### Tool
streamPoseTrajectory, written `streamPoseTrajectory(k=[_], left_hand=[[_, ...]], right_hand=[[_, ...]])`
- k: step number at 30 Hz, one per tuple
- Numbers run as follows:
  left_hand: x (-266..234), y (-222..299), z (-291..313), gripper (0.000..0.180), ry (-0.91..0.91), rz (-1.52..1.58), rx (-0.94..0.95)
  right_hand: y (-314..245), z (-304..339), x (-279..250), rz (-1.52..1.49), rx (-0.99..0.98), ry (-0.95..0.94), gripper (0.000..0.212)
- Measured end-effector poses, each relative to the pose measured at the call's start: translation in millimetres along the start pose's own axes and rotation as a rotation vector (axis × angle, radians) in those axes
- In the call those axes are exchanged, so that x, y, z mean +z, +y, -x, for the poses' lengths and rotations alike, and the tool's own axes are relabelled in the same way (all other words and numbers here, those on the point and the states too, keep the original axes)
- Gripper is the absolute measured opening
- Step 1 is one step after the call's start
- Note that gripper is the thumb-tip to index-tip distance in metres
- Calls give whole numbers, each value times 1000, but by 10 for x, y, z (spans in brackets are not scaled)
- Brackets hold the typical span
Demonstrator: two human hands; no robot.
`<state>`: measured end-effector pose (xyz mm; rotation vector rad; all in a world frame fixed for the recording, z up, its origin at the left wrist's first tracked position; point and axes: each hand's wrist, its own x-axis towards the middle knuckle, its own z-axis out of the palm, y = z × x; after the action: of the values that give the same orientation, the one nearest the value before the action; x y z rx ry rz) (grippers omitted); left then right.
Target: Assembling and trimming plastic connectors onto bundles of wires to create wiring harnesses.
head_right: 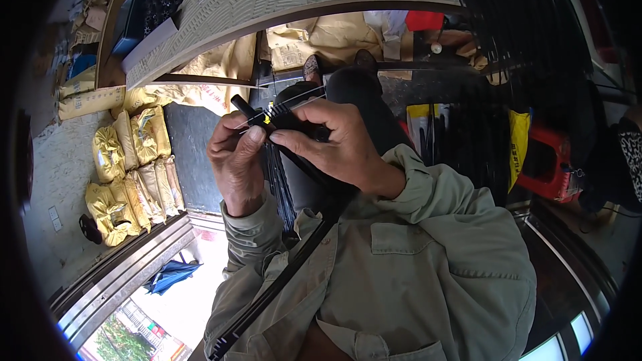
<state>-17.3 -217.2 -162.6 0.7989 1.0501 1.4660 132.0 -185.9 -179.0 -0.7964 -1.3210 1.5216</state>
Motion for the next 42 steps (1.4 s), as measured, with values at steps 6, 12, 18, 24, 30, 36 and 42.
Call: streamPoseTrajectory(k=[6, 12, 18, 24, 30, 36, 42], left_hand=[[27, -116, -1, 24, 21, 32, 7], [12, -140, 17, 26, -30, 76, 21], [78, -210, 53, 29, 7, 132, 58], [133, -368, 115, 31, 74, 272, 136], [279, -450, -7, 22, 94, 189, 213], [383, -367, 64, 16, 129, 458, -64], [369, -356, 118, 16, 71, 576, -79]], right_hand=[[11, -47, 102, -232, 42, 131, 14], [59, -58, -57, -81, -12, -63, 16], [-3, -47, -44, 6, 23, -31, 17], [100, -48, -79, -119, 102, -133, 20], [35, -226, -516, -266, -93, 210, 38], [-677, -899, -433, 325, -279, -290, 37], [-727, -983, -331, 322, 125, -728, 40]])
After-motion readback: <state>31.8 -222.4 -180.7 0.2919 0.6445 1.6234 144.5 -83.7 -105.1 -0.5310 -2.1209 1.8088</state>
